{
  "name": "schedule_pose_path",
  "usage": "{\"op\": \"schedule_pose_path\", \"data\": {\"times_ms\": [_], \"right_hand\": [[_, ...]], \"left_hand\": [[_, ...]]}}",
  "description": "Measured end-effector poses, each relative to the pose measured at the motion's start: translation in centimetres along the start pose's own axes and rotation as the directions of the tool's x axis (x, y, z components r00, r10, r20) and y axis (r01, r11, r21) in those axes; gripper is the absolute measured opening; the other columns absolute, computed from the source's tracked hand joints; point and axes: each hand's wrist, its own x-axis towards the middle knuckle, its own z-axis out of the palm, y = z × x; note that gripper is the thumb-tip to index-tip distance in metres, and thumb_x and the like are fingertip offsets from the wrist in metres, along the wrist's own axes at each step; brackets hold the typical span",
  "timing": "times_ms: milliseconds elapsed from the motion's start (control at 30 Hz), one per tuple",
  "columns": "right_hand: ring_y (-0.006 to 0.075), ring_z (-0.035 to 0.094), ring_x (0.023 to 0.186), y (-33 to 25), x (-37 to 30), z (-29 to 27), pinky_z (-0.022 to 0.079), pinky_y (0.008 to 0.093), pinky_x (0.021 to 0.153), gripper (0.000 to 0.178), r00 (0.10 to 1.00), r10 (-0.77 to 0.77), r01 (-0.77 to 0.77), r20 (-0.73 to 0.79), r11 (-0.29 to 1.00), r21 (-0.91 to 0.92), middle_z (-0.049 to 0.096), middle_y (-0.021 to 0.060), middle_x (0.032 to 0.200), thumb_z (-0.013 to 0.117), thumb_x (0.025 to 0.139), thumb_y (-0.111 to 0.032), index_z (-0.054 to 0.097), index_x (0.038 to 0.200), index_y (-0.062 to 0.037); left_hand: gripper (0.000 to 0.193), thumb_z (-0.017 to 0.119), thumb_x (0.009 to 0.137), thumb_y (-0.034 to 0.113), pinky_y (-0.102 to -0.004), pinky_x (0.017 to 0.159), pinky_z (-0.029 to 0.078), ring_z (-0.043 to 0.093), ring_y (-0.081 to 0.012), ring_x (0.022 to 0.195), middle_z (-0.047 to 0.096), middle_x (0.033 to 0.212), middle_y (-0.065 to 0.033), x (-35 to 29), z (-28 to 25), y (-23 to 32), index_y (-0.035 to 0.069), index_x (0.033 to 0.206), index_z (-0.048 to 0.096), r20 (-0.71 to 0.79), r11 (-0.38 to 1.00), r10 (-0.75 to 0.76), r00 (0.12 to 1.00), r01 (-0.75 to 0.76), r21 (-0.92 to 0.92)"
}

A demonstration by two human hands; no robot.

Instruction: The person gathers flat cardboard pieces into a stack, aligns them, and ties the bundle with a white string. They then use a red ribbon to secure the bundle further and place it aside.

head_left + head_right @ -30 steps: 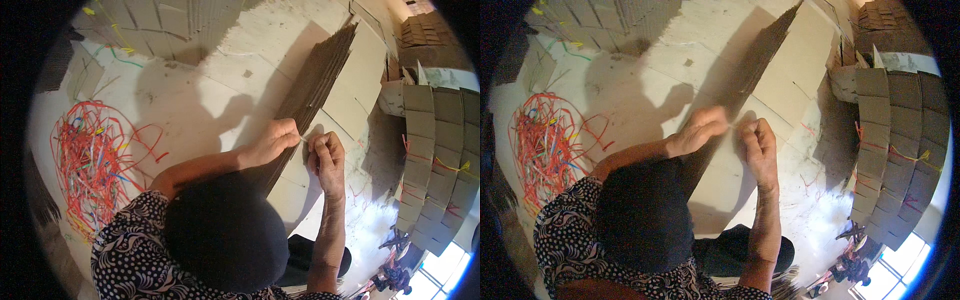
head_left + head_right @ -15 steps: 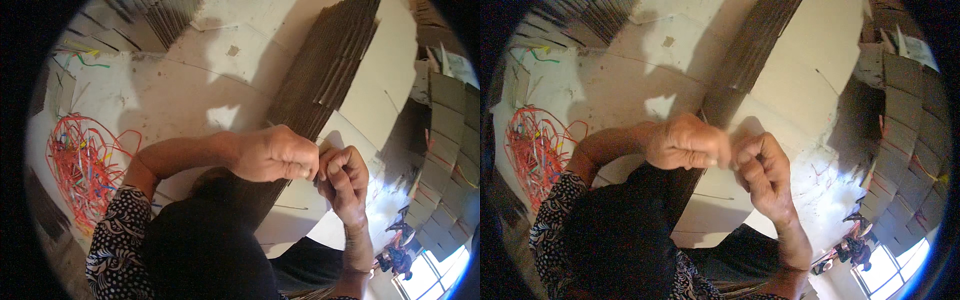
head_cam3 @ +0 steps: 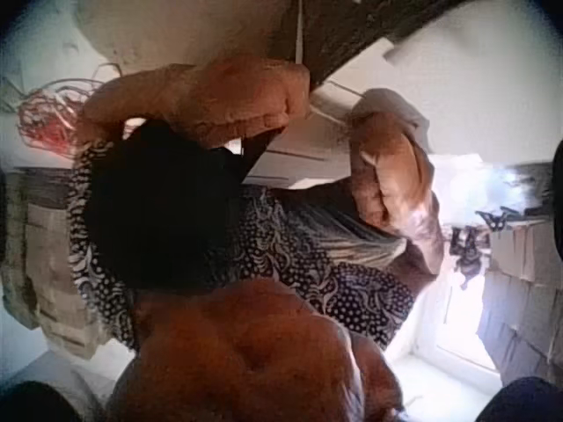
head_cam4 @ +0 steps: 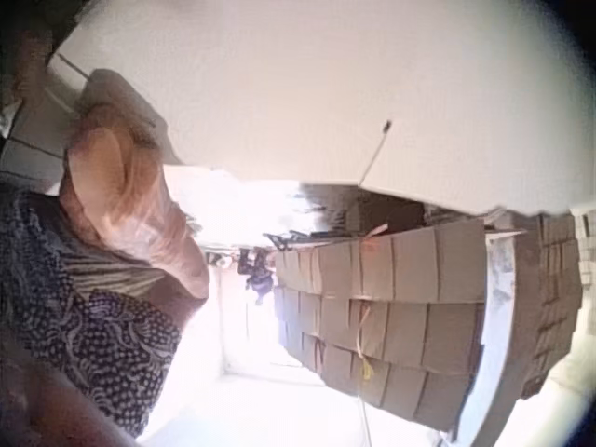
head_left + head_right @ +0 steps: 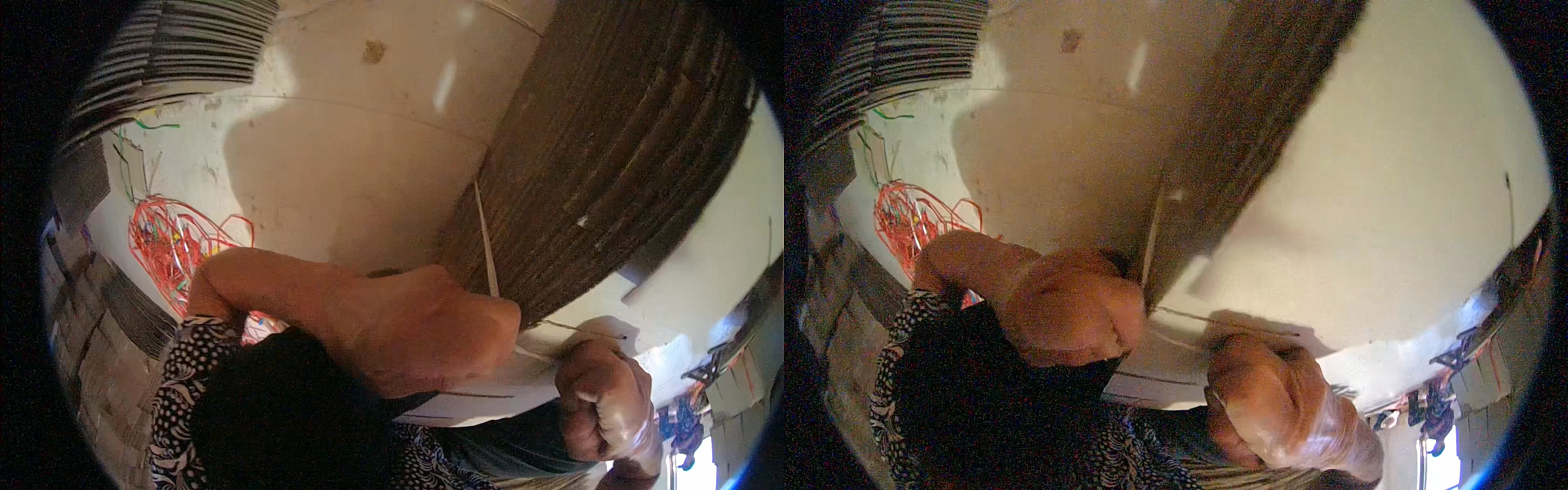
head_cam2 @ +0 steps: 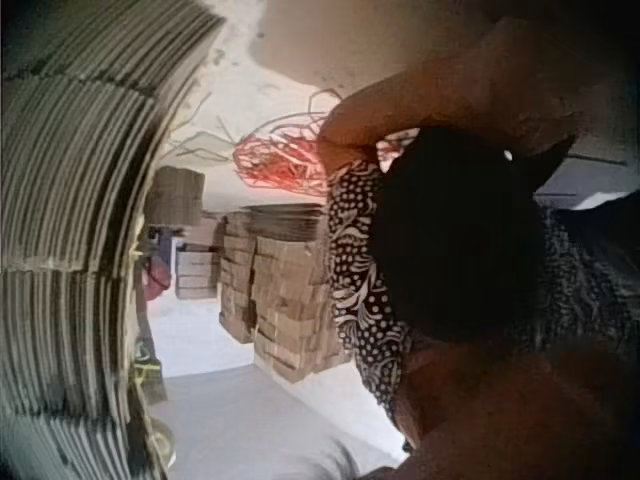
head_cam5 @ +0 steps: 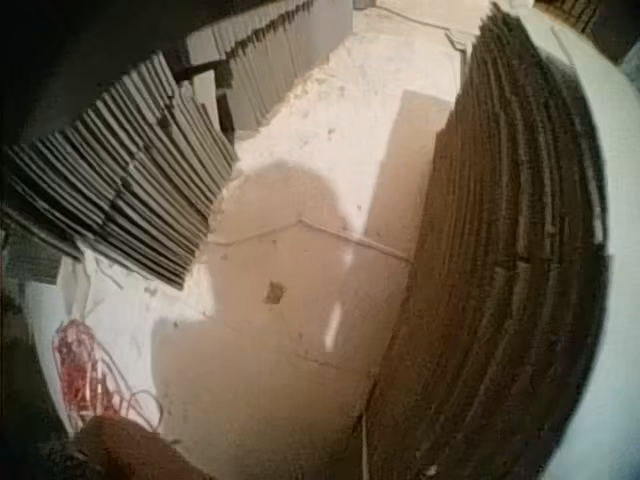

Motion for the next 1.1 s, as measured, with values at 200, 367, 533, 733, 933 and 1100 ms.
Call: {"op": "schedule_pose_path", "data": {"times_ms": [200,367,533,733,933,1100], "right_hand": [[0.0251,0.049,0.058,0.7,1.2,-1.0,0.045,0.0346,0.059,0.004,0.985,-0.107,0.098,-0.136,0.993,-0.070,0.049,0.0107,0.068,0.043,0.081,0.000,0.044,0.081,-0.0041],[0.0190,0.047,0.064,0.3,0.6,0.2,0.042,0.0311,0.062,0.016,0.977,-0.133,0.106,-0.168,0.981,-0.162,0.045,0.0053,0.068,0.043,0.091,-0.015,0.038,0.079,-0.0063],[0.0103,0.038,0.061,0.5,0.0,0.8,0.034,0.0244,0.055,0.024,0.964,-0.149,0.096,-0.221,0.967,-0.235,0.043,0.0022,0.070,0.042,0.095,-0.024,0.039,0.079,-0.0072],[0.0133,0.041,0.059,0.7,-0.1,0.5,0.038,0.0273,0.054,0.018,0.955,-0.202,0.136,-0.219,0.950,-0.283,0.046,0.0047,0.069,0.045,0.092,-0.015,0.043,0.079,-0.0031],[0.0114,0.040,0.059,0.9,-0.3,1.0,0.037,0.0267,0.054,0.018,0.952,-0.149,0.096,-0.267,0.975,-0.200,0.044,0.0040,0.068,0.046,0.092,-0.015,0.042,0.078,-0.0030],[0.0115,0.041,0.060,0.8,-0.3,1.1,0.037,0.0266,0.054,0.018,0.955,-0.122,0.072,-0.271,0.980,-0.185,0.045,0.0043,0.068,0.046,0.092,-0.014,0.042,0.078,-0.0030]], "left_hand": [[0.016,0.045,0.097,0.016,-0.0251,0.063,0.044,0.052,-0.0095,0.069,0.055,0.098,-0.0097,-0.2,1.8,-0.6,0.004,0.085,0.046,-0.521,0.797,0.064,0.851,-0.357,-0.486],[0.012,0.045,0.096,0.012,-0.0226,0.061,0.045,0.053,-0.0093,0.067,0.054,0.102,-0.0142,0.4,3.3,-1.1,0.001,0.092,0.048,-0.664,0.850,0.304,0.683,-0.510,-0.135],[0.020,0.046,0.095,0.019,-0.0216,0.060,0.044,0.053,-0.0119,0.072,0.055,0.104,-0.0110,-0.4,4.0,-1.3,0.003,0.095,0.058,-0.917,0.779,0.041,0.398,-0.587,-0.220],[0.023,0.055,0.087,0.004,-0.0266,0.068,0.048,0.059,-0.0172,0.079,0.059,0.099,-0.0107,-0.3,5.9,-2.5,0.003,0.109,0.061,-0.817,0.921,0.388,0.426,-0.153,0.357],[0.020,0.062,0.080,-0.001,-0.0303,0.068,0.048,0.061,-0.0231,0.082,0.061,0.092,-0.0133,1.1,5.3,-2.1,0.001,0.100,0.064,-0.747,0.845,0.530,0.402,-0.173,0.506],[0.017,0.062,0.080,-0.001,-0.0284,0.068,0.047,0.060,-0.0206,0.079,0.060,0.089,-0.0112,1.4,5.7,-2.0,0.001,0.097,0.065,-0.761,0.844,0.536,0.367,-0.209,0.494]]}}
